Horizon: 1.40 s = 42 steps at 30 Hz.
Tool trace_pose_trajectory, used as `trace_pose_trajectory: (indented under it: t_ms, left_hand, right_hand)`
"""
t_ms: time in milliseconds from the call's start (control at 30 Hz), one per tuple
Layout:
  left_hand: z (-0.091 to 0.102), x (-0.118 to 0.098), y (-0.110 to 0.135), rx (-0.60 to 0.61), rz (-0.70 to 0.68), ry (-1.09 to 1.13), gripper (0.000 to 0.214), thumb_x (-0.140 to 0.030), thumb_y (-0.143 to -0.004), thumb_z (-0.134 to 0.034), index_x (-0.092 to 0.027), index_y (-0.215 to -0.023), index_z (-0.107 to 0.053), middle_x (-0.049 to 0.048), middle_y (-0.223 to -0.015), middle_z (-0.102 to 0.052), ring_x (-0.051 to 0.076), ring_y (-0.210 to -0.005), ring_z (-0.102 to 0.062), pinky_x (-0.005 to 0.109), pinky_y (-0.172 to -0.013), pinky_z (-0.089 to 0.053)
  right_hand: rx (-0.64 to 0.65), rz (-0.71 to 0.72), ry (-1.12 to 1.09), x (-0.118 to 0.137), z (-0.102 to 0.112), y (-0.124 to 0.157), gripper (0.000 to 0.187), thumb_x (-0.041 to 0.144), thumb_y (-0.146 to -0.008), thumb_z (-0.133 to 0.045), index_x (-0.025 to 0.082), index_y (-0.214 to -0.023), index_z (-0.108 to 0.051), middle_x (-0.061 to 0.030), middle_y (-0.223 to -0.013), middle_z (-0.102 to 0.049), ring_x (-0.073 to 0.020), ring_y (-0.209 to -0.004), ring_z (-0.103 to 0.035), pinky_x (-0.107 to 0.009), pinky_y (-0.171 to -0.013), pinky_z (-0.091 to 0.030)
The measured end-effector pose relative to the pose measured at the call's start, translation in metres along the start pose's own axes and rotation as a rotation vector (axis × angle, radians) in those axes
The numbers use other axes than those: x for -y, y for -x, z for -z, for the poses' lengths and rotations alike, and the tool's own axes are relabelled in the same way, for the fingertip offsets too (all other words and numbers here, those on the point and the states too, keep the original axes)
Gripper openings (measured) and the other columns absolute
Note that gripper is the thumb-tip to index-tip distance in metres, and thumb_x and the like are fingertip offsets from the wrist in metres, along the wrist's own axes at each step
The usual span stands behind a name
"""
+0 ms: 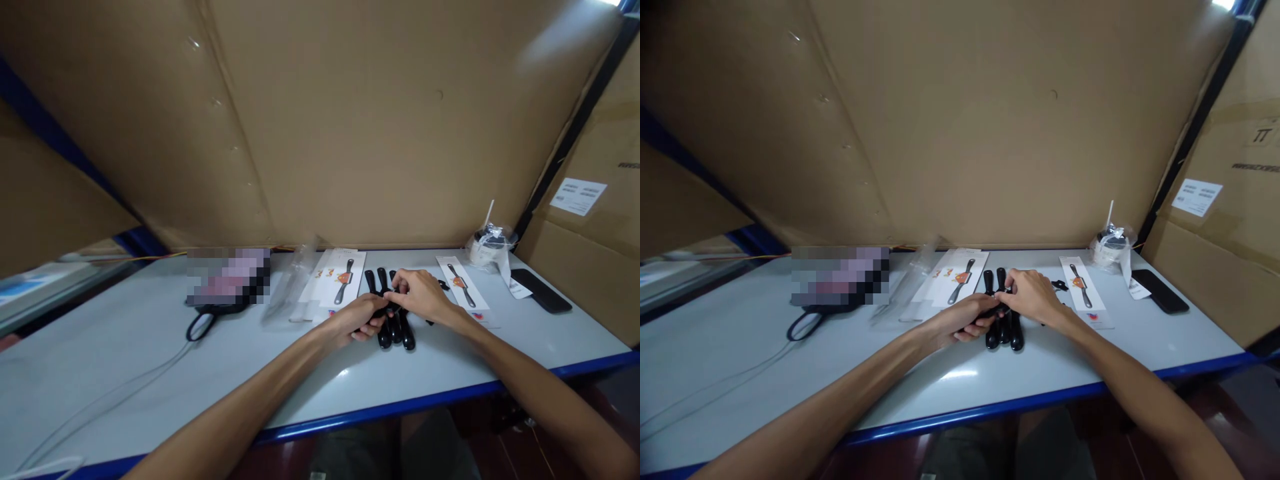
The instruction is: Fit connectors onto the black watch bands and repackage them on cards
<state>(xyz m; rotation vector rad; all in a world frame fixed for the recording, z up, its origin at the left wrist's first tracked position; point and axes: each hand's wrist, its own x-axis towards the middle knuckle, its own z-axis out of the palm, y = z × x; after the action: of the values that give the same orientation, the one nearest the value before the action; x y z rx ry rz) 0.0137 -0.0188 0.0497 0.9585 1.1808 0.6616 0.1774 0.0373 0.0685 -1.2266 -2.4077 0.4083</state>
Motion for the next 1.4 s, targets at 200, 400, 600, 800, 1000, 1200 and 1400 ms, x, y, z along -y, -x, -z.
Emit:
trace_pose_trajectory:
  t_ms: [200, 400, 600, 800, 1000, 1200, 1400]
  left_hand:
    - [0.001, 0.001, -0.001, 0.014, -0.008, 0.01, 0.025, -0.033, -0.098, -0.043, -0.017, -0.08, -0.051, -0.0087, -0.052, -0.033, 0.004, -0.037, -0.016, 0.015, -0.034, -0.009]
    - [0.0, 0.0, -0.001, 0.016, -0.019, -0.004, 0.027, -0.034, -0.098, -0.043, -0.017, -0.079, -0.051, -0.0092, -0.051, -0.031, 0.004, -0.037, -0.016, 0.015, -0.034, -0.009]
    - [0.002, 0.001, -0.003, 0.019, -0.011, 0.01, 0.023, -0.03, -0.098, -0.043, -0.017, -0.081, -0.051, -0.0089, -0.052, -0.032, 0.004, -0.037, -0.017, 0.015, -0.033, -0.01]
    - [0.003, 0.002, -0.004, 0.021, -0.004, 0.022, 0.024, -0.034, -0.097, -0.046, -0.017, -0.08, -0.051, -0.0091, -0.052, -0.031, 0.004, -0.037, -0.016, 0.015, -0.034, -0.009]
    - [0.002, 0.002, -0.002, 0.029, -0.024, 0.017, 0.025, -0.037, -0.096, -0.048, -0.017, -0.08, -0.05, -0.0094, -0.053, -0.031, 0.004, -0.037, -0.016, 0.015, -0.035, -0.009]
    - [0.001, -0.001, -0.001, 0.023, 0.003, 0.031, 0.024, -0.031, -0.098, -0.044, -0.016, -0.081, -0.051, -0.0094, -0.052, -0.03, 0.004, -0.037, -0.015, 0.015, -0.034, -0.008]
    - [0.006, 0.0, -0.002, 0.06, 0.027, 0.084, 0.025, -0.034, -0.098, -0.047, -0.016, -0.081, -0.051, -0.0099, -0.053, -0.029, 0.003, -0.039, -0.012, 0.014, -0.034, -0.01]
  right_hand:
    - [-0.045, -0.067, 0.106, 0.002, -0.001, 0.0, 0.027, 0.044, -0.082, -0.077, 0.021, -0.075, -0.065, -0.0033, -0.075, -0.07, -0.017, -0.068, -0.057, -0.028, -0.058, -0.029]
    - [-0.023, -0.058, 0.146, 0.007, -0.004, 0.002, 0.012, 0.033, -0.085, -0.071, 0.022, -0.081, -0.068, -0.0026, -0.078, -0.07, -0.0172, -0.069, -0.058, -0.028, -0.059, -0.027]
    - [0.002, 0.106, 0.011, -0.005, -0.002, 0.001, 0.019, 0.012, -0.083, -0.063, 0.024, -0.092, -0.075, 0.0003, -0.079, -0.068, -0.0151, -0.072, -0.058, -0.026, -0.064, -0.034]
    - [-0.032, 0.162, -0.088, -0.011, 0.001, -0.002, 0.024, 0.009, -0.084, -0.061, 0.022, -0.094, -0.077, -0.002, -0.088, -0.069, -0.0145, -0.075, -0.06, -0.027, -0.072, -0.04]
    - [-0.064, 0.043, -0.045, 0.0, -0.004, 0.0, 0.01, 0.028, -0.086, -0.074, 0.02, -0.081, -0.072, -0.0004, -0.071, -0.068, -0.0142, -0.065, -0.056, -0.027, -0.063, -0.035]
    - [-0.061, 0.209, -0.144, -0.007, -0.006, -0.004, 0.021, 0.001, -0.081, -0.067, 0.017, -0.091, -0.075, -0.0034, -0.085, -0.072, -0.0148, -0.076, -0.062, -0.027, -0.074, -0.044]
    - [-0.031, 0.323, -0.193, -0.016, -0.005, -0.006, 0.033, -0.006, -0.082, -0.056, 0.018, -0.08, -0.078, -0.003, -0.082, -0.07, -0.0144, -0.077, -0.063, -0.027, -0.075, -0.046]
